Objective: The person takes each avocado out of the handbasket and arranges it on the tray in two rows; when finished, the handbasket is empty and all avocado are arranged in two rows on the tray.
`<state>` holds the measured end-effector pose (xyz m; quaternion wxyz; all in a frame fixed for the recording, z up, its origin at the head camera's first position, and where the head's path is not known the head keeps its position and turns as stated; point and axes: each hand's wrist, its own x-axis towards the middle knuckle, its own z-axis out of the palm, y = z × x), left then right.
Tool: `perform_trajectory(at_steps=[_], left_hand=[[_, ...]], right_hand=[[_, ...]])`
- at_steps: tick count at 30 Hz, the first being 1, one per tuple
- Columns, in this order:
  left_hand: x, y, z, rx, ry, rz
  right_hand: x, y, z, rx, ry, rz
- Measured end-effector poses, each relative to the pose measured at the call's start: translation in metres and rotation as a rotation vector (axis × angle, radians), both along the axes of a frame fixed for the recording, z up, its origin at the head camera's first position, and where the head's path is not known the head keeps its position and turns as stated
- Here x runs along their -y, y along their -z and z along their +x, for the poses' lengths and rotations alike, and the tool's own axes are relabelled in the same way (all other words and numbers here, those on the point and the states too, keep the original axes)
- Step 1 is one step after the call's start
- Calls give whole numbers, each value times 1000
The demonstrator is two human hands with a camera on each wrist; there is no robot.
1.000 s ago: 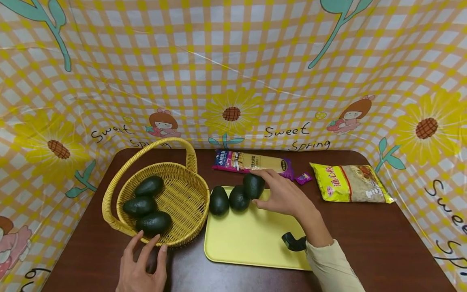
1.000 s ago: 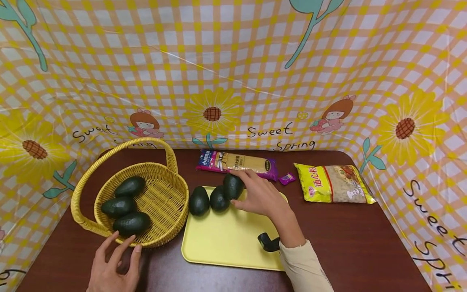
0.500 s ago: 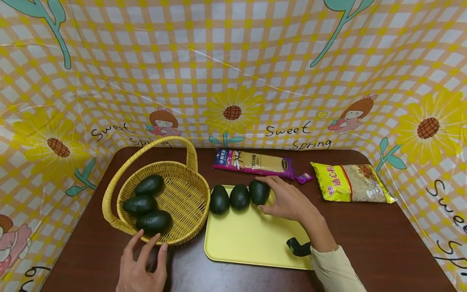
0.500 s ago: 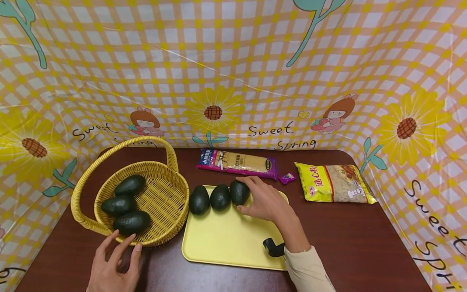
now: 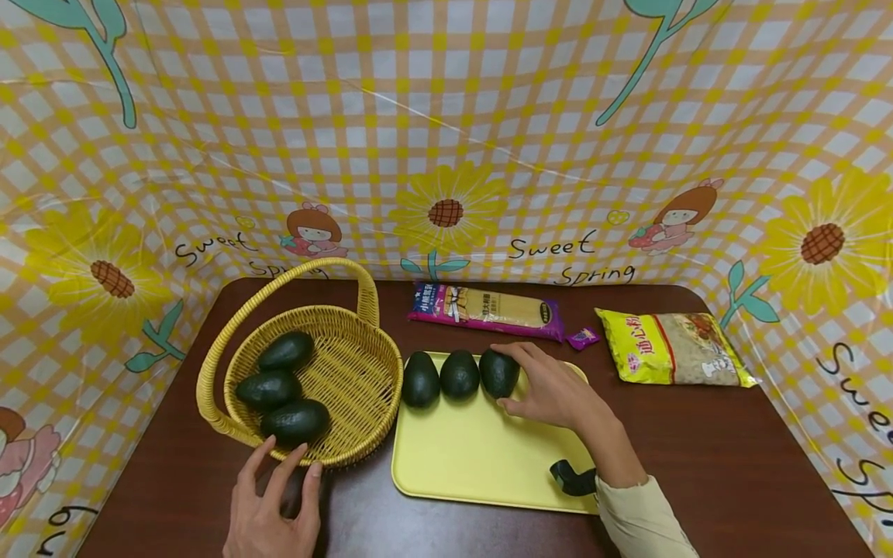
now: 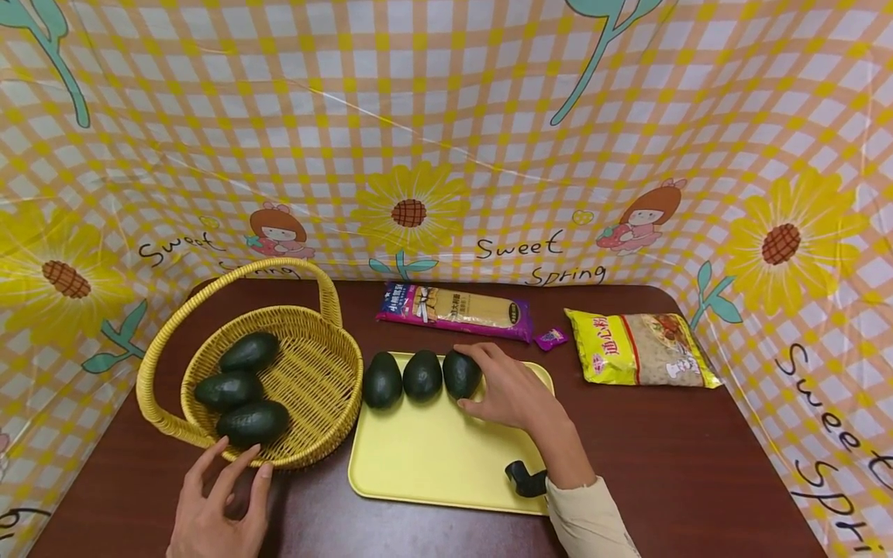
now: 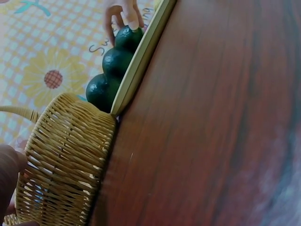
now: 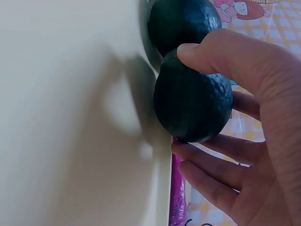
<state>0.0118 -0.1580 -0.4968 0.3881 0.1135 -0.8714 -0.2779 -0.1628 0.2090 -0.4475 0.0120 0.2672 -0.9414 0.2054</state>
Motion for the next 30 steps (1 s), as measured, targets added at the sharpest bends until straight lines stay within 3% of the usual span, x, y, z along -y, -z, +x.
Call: perform_trajectory(at_steps=[12, 21, 30], left_hand=[[0, -2, 1, 28, -1, 3], [0, -1, 1, 10, 3, 0], [-2, -3, 1, 44, -17, 9]], right_hand=[[0, 4, 3, 16, 9, 8], [-1, 2, 3, 14, 1, 29], [3, -4, 2, -50, -25, 30]])
